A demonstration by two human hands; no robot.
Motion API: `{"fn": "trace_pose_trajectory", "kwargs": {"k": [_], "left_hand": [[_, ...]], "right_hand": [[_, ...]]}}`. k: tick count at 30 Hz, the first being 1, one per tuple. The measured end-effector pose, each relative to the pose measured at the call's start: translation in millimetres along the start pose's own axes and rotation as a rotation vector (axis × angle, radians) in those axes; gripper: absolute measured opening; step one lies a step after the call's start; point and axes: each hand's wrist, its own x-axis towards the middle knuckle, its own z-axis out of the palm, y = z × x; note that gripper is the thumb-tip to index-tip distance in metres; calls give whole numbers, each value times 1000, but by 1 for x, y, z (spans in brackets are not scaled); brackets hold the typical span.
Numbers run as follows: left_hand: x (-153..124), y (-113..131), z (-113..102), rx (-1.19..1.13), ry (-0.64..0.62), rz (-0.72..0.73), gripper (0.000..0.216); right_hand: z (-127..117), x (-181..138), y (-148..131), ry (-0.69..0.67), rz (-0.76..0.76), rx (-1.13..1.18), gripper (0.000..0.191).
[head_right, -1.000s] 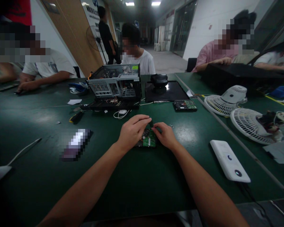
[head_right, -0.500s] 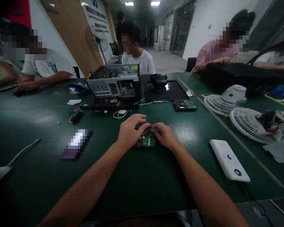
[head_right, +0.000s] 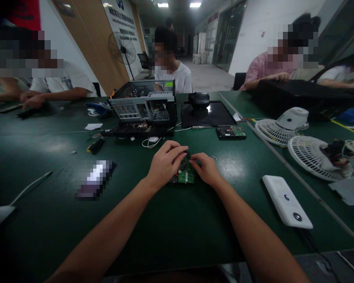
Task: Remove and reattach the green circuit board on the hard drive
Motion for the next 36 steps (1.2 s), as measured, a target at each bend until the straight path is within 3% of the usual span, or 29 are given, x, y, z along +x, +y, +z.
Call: {"fn": "trace_pose_trajectory", "kwargs": {"k": [15,23,36], "left_hand": [[-3,3,-1,97,-49,164,27],[1,3,1,-116,-25,55,23],[0,3,1,-48,33,-12,15]], "right_hand": [[0,0,0,12,25,-6,12],[0,-1,1,19,17,-2,15],[-1,0,-5,-9,-12,11,15]]}}
